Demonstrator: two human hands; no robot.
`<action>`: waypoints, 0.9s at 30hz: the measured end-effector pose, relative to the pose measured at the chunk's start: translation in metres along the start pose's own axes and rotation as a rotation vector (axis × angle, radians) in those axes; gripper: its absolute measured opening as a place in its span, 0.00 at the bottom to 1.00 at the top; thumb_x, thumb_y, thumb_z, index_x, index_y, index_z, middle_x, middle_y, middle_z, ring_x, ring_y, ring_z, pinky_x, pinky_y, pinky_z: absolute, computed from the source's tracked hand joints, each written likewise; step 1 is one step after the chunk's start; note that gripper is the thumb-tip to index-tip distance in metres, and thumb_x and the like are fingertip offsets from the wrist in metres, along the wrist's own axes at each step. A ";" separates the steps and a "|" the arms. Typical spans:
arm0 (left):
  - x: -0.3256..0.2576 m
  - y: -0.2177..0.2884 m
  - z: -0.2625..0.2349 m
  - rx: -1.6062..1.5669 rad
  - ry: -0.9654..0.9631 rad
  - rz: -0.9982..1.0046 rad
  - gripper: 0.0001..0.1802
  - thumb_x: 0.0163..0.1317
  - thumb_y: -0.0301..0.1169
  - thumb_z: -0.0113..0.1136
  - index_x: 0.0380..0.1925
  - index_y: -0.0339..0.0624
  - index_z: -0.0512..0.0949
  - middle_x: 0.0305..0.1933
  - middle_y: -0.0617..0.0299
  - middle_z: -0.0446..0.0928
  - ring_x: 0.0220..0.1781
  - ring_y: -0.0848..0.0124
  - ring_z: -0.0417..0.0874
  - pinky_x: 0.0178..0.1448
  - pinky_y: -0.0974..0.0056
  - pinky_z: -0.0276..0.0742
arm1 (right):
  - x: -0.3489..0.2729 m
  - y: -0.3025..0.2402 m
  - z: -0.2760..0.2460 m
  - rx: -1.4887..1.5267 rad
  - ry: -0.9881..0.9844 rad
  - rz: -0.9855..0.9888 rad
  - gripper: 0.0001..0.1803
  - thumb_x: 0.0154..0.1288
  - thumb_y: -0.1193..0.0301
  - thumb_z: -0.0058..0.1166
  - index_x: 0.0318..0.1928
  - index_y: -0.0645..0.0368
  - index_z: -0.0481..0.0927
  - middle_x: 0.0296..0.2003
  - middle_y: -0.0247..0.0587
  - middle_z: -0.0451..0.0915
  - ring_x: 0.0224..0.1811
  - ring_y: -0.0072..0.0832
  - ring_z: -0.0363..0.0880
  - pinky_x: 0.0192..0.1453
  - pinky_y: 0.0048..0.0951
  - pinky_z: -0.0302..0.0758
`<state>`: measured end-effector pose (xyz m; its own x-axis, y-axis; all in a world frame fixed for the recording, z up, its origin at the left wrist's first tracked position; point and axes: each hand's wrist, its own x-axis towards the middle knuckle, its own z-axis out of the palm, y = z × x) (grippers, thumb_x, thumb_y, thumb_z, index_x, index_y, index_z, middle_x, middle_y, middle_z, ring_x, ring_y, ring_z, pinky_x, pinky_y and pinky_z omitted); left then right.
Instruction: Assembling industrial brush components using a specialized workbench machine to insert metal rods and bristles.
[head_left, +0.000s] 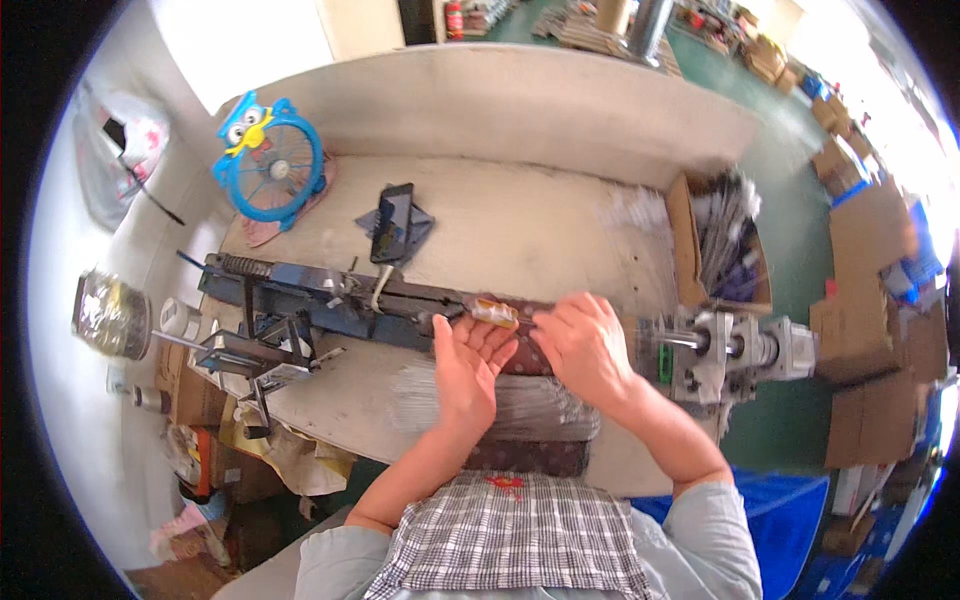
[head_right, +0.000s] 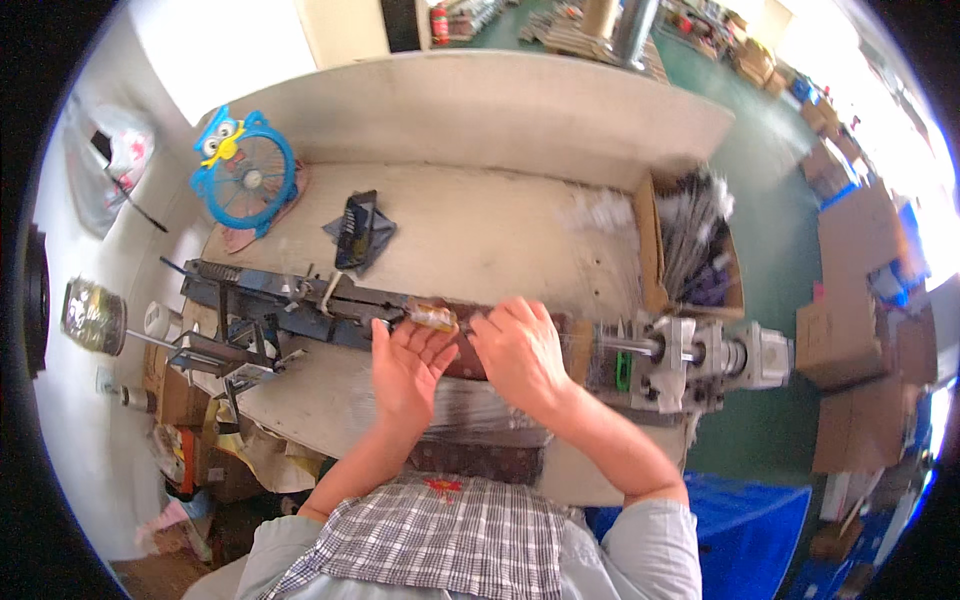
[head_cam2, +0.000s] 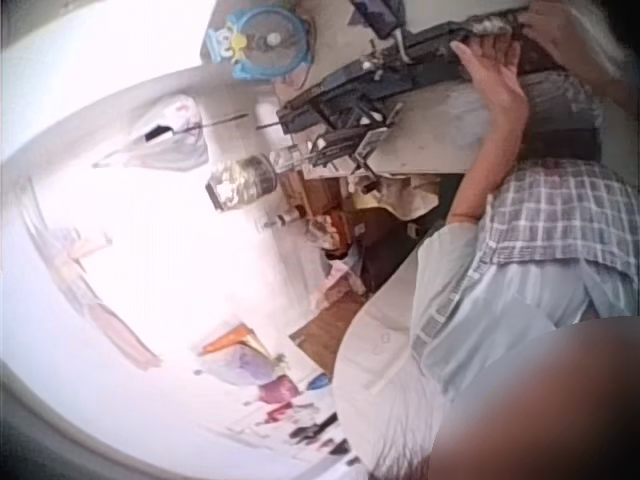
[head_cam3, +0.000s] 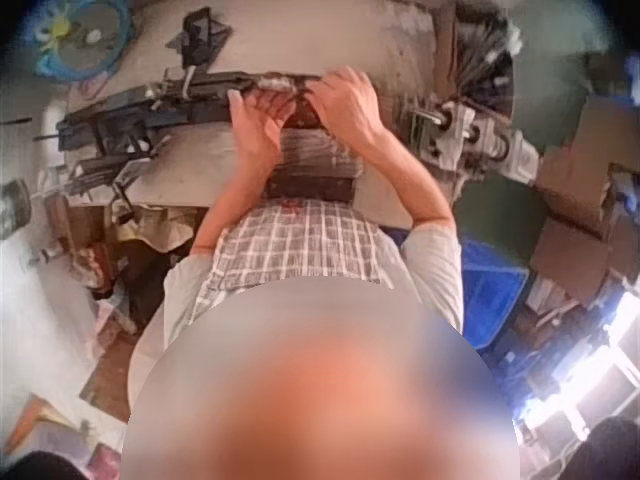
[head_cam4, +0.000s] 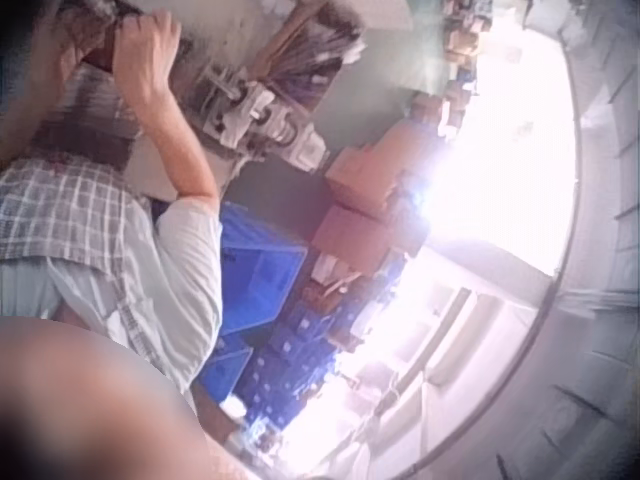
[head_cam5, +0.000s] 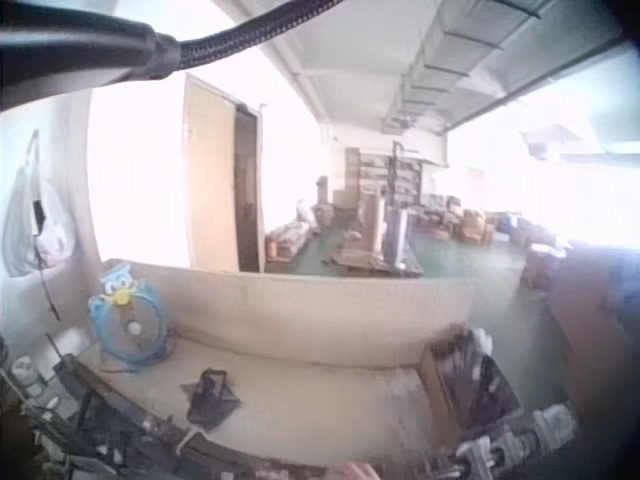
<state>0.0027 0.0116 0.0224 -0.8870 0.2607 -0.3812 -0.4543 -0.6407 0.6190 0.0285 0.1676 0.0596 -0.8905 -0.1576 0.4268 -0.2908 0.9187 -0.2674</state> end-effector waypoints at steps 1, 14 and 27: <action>-0.004 0.002 0.001 0.055 -0.020 0.026 0.37 0.69 0.60 0.29 0.56 0.37 0.66 0.54 0.54 0.72 0.57 0.63 0.73 0.59 0.59 0.67 | 0.001 0.001 -0.003 0.067 0.061 -0.034 0.06 0.51 0.71 0.61 0.32 0.56 0.82 0.31 0.34 0.80 0.40 0.34 0.76 0.44 0.34 0.72; -0.028 0.052 -0.135 0.173 0.355 0.272 0.20 0.65 0.39 0.55 0.53 0.41 0.70 0.45 0.58 0.78 0.42 0.68 0.80 0.41 0.65 0.77 | -0.062 0.012 0.033 0.189 -0.391 0.138 0.07 0.59 0.66 0.54 0.29 0.55 0.79 0.31 0.38 0.75 0.34 0.38 0.80 0.34 0.39 0.77; -0.048 0.150 -0.326 0.017 1.077 0.625 0.22 0.61 0.47 0.59 0.45 0.41 0.74 0.41 0.63 0.80 0.42 0.74 0.79 0.44 0.71 0.73 | -0.071 0.008 0.003 0.032 -0.347 0.161 0.08 0.53 0.76 0.52 0.35 0.54 0.76 0.30 0.37 0.75 0.34 0.37 0.80 0.33 0.40 0.76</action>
<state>0.0039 -0.3324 -0.0900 -0.4360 -0.8147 -0.3822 0.0122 -0.4300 0.9027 0.0882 0.1849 0.0248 -0.9897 -0.1301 0.0604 -0.1429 0.9309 -0.3361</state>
